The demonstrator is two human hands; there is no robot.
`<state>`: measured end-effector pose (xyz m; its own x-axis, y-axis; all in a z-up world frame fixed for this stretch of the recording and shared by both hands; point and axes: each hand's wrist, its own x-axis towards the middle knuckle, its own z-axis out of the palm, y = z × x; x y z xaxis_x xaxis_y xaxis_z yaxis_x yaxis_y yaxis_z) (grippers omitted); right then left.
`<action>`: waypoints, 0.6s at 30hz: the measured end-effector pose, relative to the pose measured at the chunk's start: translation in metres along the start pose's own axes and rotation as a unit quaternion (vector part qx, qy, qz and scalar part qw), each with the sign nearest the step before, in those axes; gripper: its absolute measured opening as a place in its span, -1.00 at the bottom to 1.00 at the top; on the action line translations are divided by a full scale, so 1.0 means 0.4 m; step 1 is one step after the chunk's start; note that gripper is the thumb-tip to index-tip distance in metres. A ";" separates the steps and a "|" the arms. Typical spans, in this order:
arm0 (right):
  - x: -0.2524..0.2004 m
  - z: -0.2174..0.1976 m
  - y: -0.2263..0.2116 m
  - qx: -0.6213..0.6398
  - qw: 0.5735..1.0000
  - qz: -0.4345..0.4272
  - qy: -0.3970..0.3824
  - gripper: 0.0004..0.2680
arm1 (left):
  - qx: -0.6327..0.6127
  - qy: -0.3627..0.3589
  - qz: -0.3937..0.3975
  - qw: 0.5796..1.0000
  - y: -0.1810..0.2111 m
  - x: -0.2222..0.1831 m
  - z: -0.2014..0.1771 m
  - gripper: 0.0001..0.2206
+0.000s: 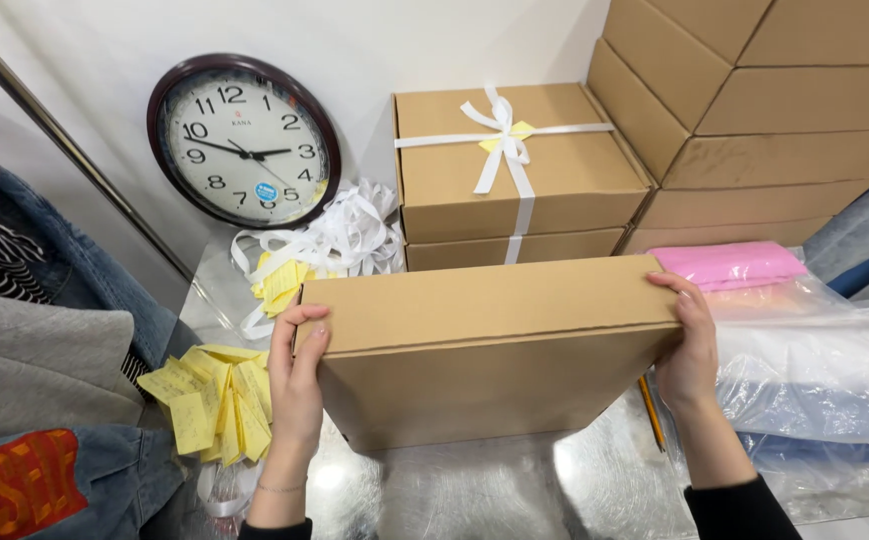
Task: Folding a cardboard box, wrapping it with a decorative ribbon, and applying a label.
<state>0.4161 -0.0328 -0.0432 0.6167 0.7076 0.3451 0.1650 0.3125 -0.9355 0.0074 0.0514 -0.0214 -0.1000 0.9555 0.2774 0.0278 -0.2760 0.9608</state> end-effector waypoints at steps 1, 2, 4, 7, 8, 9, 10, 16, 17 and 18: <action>-0.013 -0.013 0.004 -0.001 1.000 0.004 -0.002 -0.70 | 0.002 0.001 -0.003 1.000 0.006 -0.018 -0.006 -0.81; -0.025 -0.026 0.007 0.015 1.000 0.010 0.009 -0.67 | 0.000 -0.003 -0.013 1.000 0.012 -0.036 -0.012 -0.72; -0.066 -0.037 -0.011 0.028 0.999 0.020 0.020 -0.64 | 0.001 -0.009 -0.027 1.000 0.029 -0.080 -0.019 -0.62; -0.136 -0.034 -0.054 0.109 0.991 0.063 0.041 -0.31 | -0.075 -0.015 0.026 0.997 0.051 -0.147 -0.026 -0.32; -0.165 -0.049 -0.056 0.130 0.989 0.060 0.038 -0.28 | -0.098 -0.020 0.033 0.994 0.049 -0.173 -0.032 -0.27; -0.194 -0.065 -0.058 0.150 0.986 0.056 0.035 -0.25 | -0.122 -0.024 0.040 0.991 0.047 -0.200 -0.038 -0.21; -0.224 -0.075 -0.058 0.147 0.987 0.059 0.040 -0.25 | -0.121 -0.029 0.035 0.992 0.040 -0.221 -0.045 -0.21; -0.375 -0.165 0.010 0.210 0.974 0.079 0.040 -0.29 | -0.172 -0.050 0.072 0.981 -0.036 -0.326 -0.089 -0.08; -0.398 -0.194 0.053 0.202 0.973 0.078 0.074 -0.32 | -0.172 -0.065 0.076 0.980 -0.051 -0.336 -0.097 -0.08; -0.417 -0.220 0.098 0.195 0.972 0.076 0.108 -0.35 | -0.173 -0.079 0.082 0.978 -0.067 -0.343 -0.105 -0.08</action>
<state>0.3874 -0.1945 -0.1442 0.7647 0.6283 0.1430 -0.2181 0.4613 -0.8600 -0.0214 -0.0764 -0.0854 0.0331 0.8922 0.4505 -0.3103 -0.4193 0.8532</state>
